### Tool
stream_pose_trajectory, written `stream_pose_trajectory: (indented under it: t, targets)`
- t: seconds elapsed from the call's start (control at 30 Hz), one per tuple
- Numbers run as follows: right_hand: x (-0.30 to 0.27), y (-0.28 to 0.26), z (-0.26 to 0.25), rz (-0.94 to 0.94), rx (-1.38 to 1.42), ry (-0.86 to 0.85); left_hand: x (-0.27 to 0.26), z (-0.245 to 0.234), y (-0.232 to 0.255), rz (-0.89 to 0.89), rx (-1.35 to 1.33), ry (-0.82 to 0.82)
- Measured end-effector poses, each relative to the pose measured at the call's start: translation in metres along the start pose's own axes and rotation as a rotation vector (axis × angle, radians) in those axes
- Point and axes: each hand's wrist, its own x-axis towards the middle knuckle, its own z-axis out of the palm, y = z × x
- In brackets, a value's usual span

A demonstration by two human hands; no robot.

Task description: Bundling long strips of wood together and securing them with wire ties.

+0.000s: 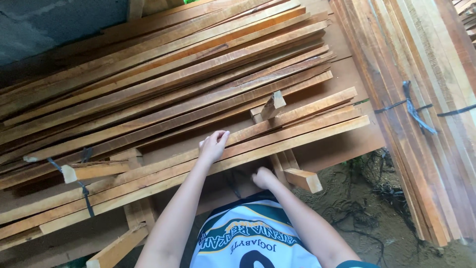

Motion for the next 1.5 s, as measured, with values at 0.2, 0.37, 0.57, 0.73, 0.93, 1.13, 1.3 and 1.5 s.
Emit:
stream_pose_trajectory:
  t: [0.2, 0.37, 0.57, 0.73, 0.93, 1.13, 1.3, 1.5]
  targets:
    - [0.051, 0.012, 0.054, 0.162, 1.044, 0.331, 0.023, -0.004, 0.018, -0.139, 0.102, -0.027]
    - [-0.017, -0.030, 0.006, -0.044, 0.886, 0.235, 0.065, 0.000, 0.036, -0.293, 0.227, -0.209]
    - [0.023, -0.034, 0.006, 0.152, 1.406, 0.170, 0.087, -0.002, 0.063, -0.316, 0.202, -0.502]
    - [0.038, -0.023, 0.024, 0.176, 1.539, 0.124, 0.095, 0.009, 0.048, -0.285, 0.143, -0.615]
    - [0.051, -0.013, 0.041, 0.172, 1.735, 0.057, 0.116, 0.036, 0.030, -0.290, 0.246, -0.579]
    - [0.061, -0.006, 0.053, 0.177, 1.946, -0.018, 0.127, 0.035, 0.023, -0.424, 0.394, -0.493]
    - [0.051, -0.010, 0.045, 0.192, 1.871, 0.001, 0.133, 0.045, 0.007, -0.223, 0.348, -0.697]
    - [0.037, -0.024, 0.027, 0.235, 1.604, 0.027, 0.142, 0.069, -0.020, -0.151, -0.076, -0.525]
